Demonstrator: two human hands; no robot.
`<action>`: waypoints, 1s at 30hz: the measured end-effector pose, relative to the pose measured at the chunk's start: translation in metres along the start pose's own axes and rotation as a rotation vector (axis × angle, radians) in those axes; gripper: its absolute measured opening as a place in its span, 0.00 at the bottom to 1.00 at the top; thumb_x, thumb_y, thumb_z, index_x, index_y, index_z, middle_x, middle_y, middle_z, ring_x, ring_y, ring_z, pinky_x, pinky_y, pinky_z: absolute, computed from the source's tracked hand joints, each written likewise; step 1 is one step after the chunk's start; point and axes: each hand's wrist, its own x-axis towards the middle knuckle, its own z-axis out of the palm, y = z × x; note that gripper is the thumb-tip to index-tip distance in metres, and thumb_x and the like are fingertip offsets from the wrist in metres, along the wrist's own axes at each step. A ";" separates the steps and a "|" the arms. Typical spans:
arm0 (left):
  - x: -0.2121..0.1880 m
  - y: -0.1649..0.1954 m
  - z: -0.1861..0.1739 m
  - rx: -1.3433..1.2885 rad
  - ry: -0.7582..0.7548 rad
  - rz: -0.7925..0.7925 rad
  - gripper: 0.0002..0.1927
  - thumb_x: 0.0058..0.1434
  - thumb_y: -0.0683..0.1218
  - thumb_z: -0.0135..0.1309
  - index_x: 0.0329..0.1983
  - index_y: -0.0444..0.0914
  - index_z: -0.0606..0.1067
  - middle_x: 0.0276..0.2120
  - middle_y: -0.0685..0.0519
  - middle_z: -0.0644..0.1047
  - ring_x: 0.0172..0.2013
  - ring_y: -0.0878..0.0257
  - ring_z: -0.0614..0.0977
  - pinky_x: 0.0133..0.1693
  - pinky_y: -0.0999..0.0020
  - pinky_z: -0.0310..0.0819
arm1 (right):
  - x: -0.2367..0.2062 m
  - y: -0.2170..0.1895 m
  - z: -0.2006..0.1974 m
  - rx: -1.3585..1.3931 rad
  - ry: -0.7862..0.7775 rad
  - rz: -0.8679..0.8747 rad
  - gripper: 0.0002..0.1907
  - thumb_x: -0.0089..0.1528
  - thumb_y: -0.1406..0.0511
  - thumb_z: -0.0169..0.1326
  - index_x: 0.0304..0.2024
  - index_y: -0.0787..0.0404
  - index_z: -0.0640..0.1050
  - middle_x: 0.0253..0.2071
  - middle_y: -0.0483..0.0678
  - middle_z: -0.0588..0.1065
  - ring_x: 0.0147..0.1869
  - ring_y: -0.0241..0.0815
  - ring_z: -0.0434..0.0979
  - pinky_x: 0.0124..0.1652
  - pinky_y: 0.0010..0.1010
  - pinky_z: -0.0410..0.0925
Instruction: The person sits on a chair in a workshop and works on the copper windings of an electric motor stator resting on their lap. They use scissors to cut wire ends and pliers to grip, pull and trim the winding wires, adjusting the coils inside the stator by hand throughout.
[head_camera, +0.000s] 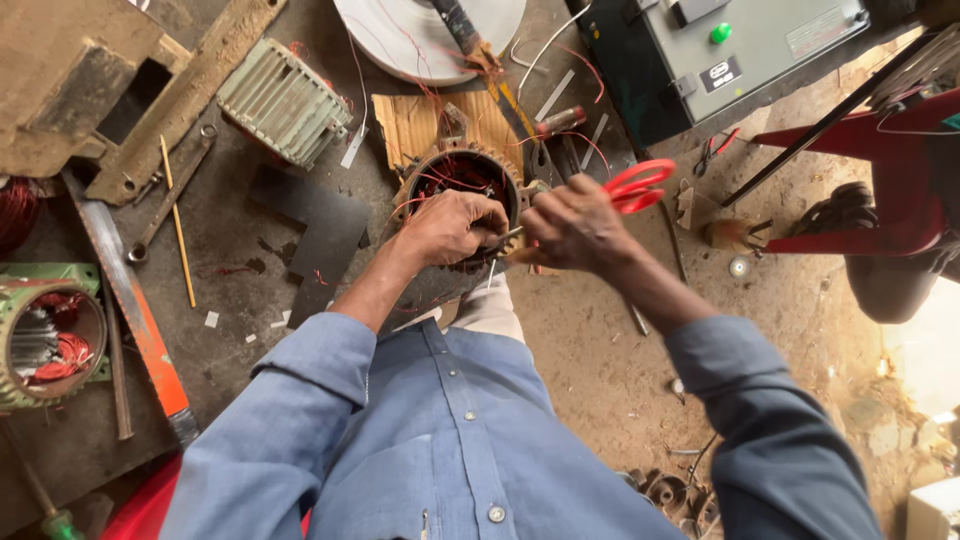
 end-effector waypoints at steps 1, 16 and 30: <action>0.000 0.000 0.000 0.002 0.007 0.020 0.10 0.52 0.43 0.60 0.39 0.46 0.82 0.34 0.54 0.84 0.36 0.59 0.85 0.39 0.64 0.76 | 0.002 -0.002 0.004 0.014 -0.050 0.015 0.27 0.62 0.40 0.55 0.26 0.53 0.70 0.23 0.40 0.65 0.24 0.38 0.66 0.33 0.34 0.57; 0.004 0.000 -0.006 -0.016 -0.088 -0.091 0.10 0.54 0.45 0.62 0.40 0.44 0.81 0.33 0.53 0.83 0.35 0.59 0.85 0.39 0.62 0.75 | -0.033 -0.044 0.022 0.663 -0.050 0.453 0.22 0.61 0.64 0.63 0.59 0.49 0.78 0.30 0.46 0.73 0.30 0.46 0.74 0.29 0.37 0.68; 0.001 -0.002 -0.003 -0.079 -0.069 -0.063 0.08 0.53 0.43 0.61 0.37 0.44 0.82 0.31 0.54 0.84 0.34 0.61 0.85 0.39 0.65 0.75 | -0.065 -0.107 0.047 1.089 0.241 0.943 0.22 0.62 0.72 0.60 0.59 0.62 0.74 0.37 0.44 0.78 0.40 0.30 0.78 0.39 0.23 0.72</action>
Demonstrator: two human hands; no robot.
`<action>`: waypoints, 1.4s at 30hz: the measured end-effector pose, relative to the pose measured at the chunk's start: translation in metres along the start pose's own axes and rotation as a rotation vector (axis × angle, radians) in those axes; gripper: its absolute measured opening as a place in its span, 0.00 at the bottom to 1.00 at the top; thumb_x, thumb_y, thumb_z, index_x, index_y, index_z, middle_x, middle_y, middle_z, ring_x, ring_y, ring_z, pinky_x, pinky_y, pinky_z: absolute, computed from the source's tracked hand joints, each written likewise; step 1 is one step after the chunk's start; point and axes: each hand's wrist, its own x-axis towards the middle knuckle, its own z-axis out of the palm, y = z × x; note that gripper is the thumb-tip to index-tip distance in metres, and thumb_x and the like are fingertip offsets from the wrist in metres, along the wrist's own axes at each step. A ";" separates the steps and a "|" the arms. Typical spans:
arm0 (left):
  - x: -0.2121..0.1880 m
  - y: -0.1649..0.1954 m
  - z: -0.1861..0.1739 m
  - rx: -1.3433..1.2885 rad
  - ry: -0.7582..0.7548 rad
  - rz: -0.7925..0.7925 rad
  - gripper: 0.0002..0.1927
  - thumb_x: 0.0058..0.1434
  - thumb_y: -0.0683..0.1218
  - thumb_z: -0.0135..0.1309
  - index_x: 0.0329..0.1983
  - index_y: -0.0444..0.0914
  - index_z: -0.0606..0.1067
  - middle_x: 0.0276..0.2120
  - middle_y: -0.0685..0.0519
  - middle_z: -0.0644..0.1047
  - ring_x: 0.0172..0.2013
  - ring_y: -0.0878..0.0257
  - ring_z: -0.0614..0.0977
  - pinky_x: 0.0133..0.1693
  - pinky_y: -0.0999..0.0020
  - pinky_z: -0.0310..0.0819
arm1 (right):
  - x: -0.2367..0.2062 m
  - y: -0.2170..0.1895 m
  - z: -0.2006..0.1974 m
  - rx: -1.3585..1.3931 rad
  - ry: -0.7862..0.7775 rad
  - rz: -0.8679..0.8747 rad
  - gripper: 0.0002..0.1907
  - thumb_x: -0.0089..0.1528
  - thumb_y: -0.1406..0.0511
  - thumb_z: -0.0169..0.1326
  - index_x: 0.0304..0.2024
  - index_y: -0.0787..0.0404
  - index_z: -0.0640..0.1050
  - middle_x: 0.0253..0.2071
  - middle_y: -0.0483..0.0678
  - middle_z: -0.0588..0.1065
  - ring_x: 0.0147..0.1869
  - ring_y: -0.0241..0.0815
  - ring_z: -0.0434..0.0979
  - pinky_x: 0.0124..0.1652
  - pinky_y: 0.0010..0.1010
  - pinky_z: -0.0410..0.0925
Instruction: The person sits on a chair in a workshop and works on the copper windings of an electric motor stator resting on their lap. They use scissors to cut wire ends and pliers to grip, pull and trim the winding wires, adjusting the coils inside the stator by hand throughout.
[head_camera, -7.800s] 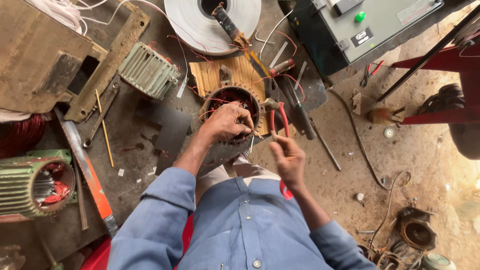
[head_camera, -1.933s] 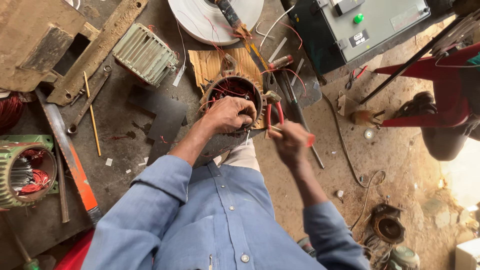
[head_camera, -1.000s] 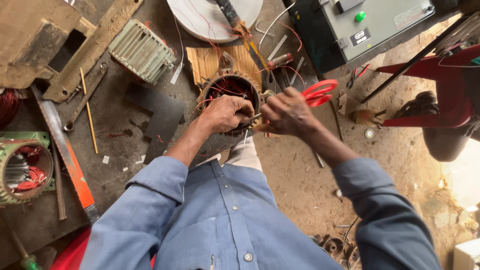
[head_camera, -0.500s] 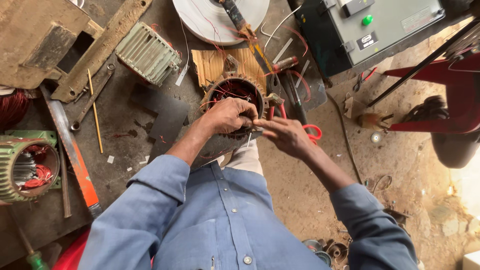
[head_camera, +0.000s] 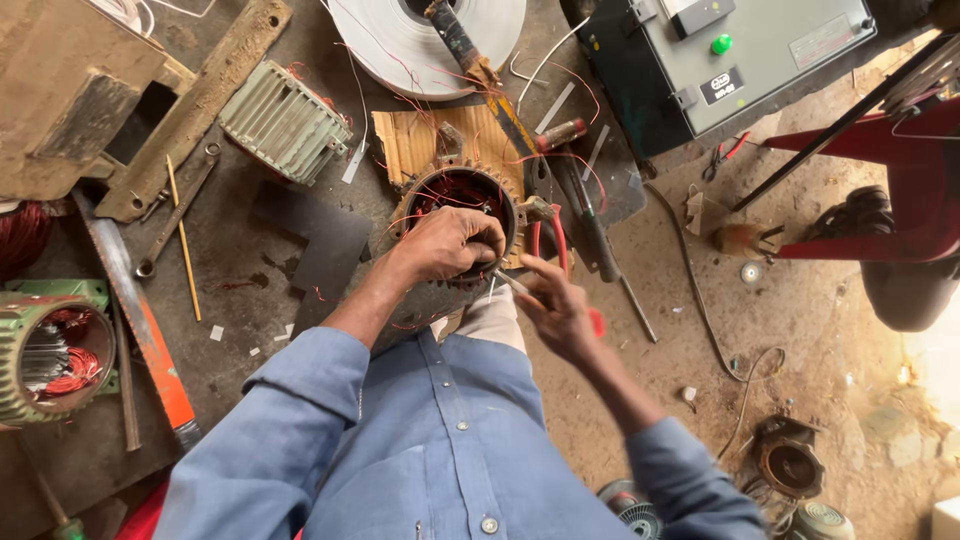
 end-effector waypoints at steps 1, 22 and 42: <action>0.000 0.000 0.000 0.016 0.004 0.013 0.08 0.54 0.43 0.61 0.37 0.44 0.82 0.32 0.53 0.84 0.34 0.61 0.85 0.39 0.65 0.75 | 0.003 0.004 0.010 0.046 0.013 0.049 0.24 0.64 0.72 0.60 0.63 0.61 0.73 0.35 0.44 0.77 0.38 0.29 0.75 0.38 0.22 0.70; 0.001 -0.011 0.004 0.024 0.024 0.055 0.08 0.53 0.43 0.60 0.37 0.44 0.82 0.32 0.55 0.84 0.35 0.63 0.85 0.40 0.65 0.76 | -0.014 0.012 0.029 0.680 0.351 0.283 0.19 0.67 0.69 0.56 0.61 0.68 0.74 0.36 0.46 0.77 0.32 0.30 0.73 0.29 0.21 0.65; 0.003 -0.005 0.000 0.017 0.001 0.028 0.10 0.54 0.42 0.59 0.39 0.42 0.82 0.33 0.52 0.84 0.35 0.61 0.85 0.40 0.66 0.77 | 0.038 -0.044 -0.012 -0.628 0.221 -0.393 0.18 0.61 0.53 0.63 0.35 0.60 0.77 0.29 0.46 0.72 0.32 0.47 0.72 0.35 0.36 0.65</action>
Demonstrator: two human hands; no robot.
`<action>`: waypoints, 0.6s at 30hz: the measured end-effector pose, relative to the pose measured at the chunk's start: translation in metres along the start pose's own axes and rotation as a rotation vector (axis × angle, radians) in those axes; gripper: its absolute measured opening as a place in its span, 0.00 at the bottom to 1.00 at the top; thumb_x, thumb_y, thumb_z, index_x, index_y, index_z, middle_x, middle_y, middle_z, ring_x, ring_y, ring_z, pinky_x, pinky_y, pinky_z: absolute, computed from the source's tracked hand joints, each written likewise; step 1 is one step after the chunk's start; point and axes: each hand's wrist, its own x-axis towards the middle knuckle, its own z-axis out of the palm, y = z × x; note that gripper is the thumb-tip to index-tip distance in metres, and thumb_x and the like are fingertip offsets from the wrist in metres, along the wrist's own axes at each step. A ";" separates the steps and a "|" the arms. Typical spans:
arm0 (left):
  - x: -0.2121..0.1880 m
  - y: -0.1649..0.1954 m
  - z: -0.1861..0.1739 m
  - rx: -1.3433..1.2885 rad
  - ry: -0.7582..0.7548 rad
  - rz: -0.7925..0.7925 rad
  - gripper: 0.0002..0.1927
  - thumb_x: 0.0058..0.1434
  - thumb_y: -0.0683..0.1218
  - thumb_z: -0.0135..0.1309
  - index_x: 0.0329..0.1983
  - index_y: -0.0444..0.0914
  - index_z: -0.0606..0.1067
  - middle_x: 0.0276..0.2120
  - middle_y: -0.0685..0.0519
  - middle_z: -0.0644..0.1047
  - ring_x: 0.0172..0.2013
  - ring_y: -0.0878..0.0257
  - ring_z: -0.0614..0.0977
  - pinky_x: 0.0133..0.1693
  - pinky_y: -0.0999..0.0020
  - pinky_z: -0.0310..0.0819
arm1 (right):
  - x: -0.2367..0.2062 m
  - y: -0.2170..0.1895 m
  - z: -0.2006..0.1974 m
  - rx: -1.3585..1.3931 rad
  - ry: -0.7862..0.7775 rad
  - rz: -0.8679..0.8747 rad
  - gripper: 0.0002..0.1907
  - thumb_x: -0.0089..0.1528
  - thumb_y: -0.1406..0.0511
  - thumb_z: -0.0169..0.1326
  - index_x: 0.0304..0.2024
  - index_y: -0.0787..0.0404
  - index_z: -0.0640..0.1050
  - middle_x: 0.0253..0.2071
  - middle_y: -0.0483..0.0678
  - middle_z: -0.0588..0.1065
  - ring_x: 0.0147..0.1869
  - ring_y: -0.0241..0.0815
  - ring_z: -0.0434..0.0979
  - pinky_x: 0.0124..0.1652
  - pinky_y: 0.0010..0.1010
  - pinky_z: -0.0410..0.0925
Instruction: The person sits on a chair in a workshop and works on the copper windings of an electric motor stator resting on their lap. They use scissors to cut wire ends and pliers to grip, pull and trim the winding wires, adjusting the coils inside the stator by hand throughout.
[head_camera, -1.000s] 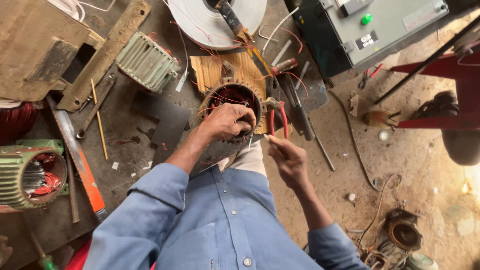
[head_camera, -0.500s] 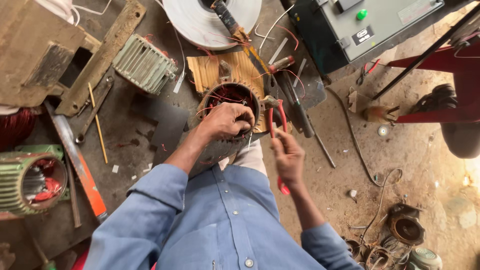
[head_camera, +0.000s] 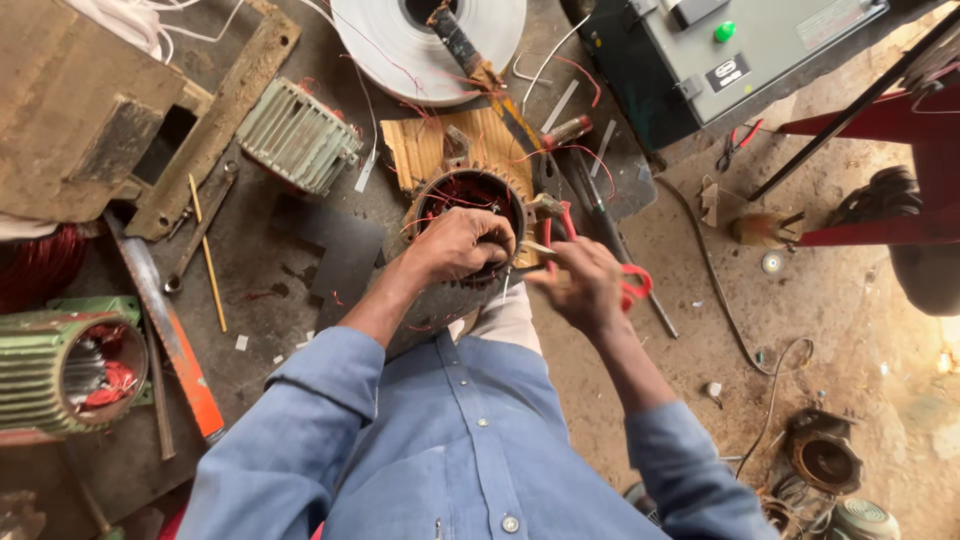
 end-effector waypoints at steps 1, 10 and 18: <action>0.000 0.001 0.000 0.000 -0.005 -0.002 0.10 0.54 0.42 0.59 0.40 0.42 0.82 0.33 0.52 0.84 0.34 0.61 0.85 0.40 0.66 0.76 | 0.008 0.003 0.003 -0.033 -0.024 -0.080 0.21 0.58 0.50 0.64 0.32 0.60 0.76 0.27 0.46 0.70 0.30 0.46 0.72 0.33 0.35 0.64; 0.000 0.002 -0.002 -0.021 -0.016 0.023 0.09 0.52 0.41 0.61 0.38 0.41 0.82 0.33 0.53 0.84 0.35 0.62 0.86 0.41 0.66 0.77 | 0.055 0.032 -0.035 -0.211 -0.255 -0.542 0.27 0.54 0.41 0.60 0.26 0.54 0.72 0.23 0.42 0.64 0.24 0.37 0.67 0.29 0.33 0.57; -0.003 0.004 -0.002 0.003 -0.013 0.017 0.09 0.52 0.42 0.60 0.37 0.42 0.82 0.33 0.53 0.84 0.35 0.60 0.86 0.41 0.66 0.77 | 0.091 0.031 -0.038 -0.253 -0.376 -0.913 0.27 0.62 0.44 0.63 0.25 0.52 0.68 0.26 0.40 0.63 0.27 0.37 0.66 0.31 0.33 0.57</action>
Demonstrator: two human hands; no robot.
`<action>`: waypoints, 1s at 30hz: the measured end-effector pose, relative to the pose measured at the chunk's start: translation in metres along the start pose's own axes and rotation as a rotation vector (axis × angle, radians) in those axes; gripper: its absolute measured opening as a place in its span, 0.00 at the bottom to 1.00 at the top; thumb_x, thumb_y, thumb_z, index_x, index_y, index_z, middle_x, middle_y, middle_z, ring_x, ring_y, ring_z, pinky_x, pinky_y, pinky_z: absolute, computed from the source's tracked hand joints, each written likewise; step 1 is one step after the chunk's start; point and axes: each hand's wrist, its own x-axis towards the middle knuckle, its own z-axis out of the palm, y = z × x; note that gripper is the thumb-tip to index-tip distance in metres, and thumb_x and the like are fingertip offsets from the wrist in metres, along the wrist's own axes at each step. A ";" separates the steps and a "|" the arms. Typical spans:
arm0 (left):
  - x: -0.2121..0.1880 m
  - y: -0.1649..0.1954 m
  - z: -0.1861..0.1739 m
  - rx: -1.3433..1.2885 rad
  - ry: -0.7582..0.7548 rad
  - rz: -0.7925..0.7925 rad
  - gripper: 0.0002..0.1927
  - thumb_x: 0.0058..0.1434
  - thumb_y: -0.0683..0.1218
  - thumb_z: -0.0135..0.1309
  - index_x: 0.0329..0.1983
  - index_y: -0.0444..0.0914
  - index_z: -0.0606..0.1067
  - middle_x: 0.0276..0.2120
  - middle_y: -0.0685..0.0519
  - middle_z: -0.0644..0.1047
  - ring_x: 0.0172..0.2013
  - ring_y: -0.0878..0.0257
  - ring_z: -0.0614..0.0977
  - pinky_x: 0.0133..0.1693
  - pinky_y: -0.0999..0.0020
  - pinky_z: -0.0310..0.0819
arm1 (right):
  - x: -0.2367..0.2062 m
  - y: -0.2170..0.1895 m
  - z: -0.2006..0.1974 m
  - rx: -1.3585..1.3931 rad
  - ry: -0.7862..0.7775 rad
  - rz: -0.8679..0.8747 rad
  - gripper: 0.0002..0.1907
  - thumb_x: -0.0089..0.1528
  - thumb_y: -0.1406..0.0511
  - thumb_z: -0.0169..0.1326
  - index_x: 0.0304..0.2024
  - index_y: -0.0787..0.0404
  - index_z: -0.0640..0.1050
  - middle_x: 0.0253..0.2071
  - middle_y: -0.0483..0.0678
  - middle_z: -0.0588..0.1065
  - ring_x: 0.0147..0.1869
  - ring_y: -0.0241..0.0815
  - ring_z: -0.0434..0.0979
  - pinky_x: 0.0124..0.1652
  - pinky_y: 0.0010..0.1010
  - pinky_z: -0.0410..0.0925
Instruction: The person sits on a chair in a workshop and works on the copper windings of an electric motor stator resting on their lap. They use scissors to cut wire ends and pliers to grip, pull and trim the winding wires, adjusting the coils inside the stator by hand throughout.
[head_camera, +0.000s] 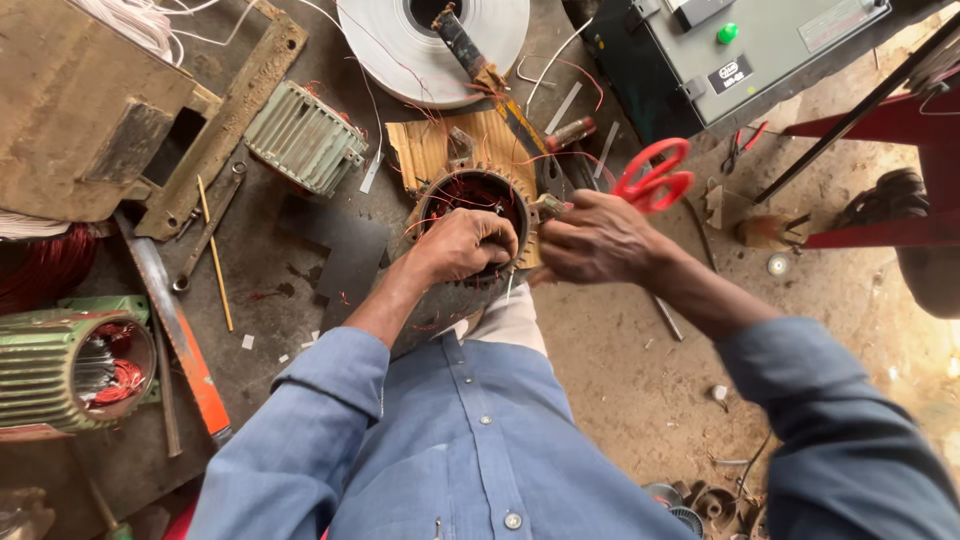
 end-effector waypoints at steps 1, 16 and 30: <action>0.000 0.000 0.000 0.003 0.007 0.011 0.09 0.52 0.43 0.60 0.38 0.42 0.82 0.33 0.52 0.84 0.36 0.60 0.86 0.41 0.66 0.77 | -0.009 -0.001 -0.009 0.030 0.038 0.018 0.26 0.61 0.45 0.64 0.25 0.52 0.68 0.25 0.41 0.63 0.27 0.37 0.65 0.30 0.33 0.56; 0.002 0.000 0.001 0.038 0.029 0.007 0.11 0.52 0.48 0.57 0.37 0.41 0.82 0.31 0.52 0.84 0.34 0.59 0.86 0.39 0.64 0.79 | -0.005 -0.111 0.078 1.113 0.684 1.387 0.05 0.65 0.69 0.61 0.40 0.68 0.82 0.28 0.36 0.74 0.31 0.22 0.67 0.30 0.17 0.62; -0.002 0.005 0.006 0.134 0.124 0.038 0.10 0.53 0.49 0.57 0.36 0.42 0.82 0.33 0.49 0.83 0.37 0.53 0.85 0.42 0.58 0.77 | 0.000 -0.118 0.063 0.924 0.537 1.376 0.05 0.60 0.71 0.63 0.32 0.68 0.81 0.22 0.39 0.70 0.26 0.26 0.63 0.26 0.22 0.58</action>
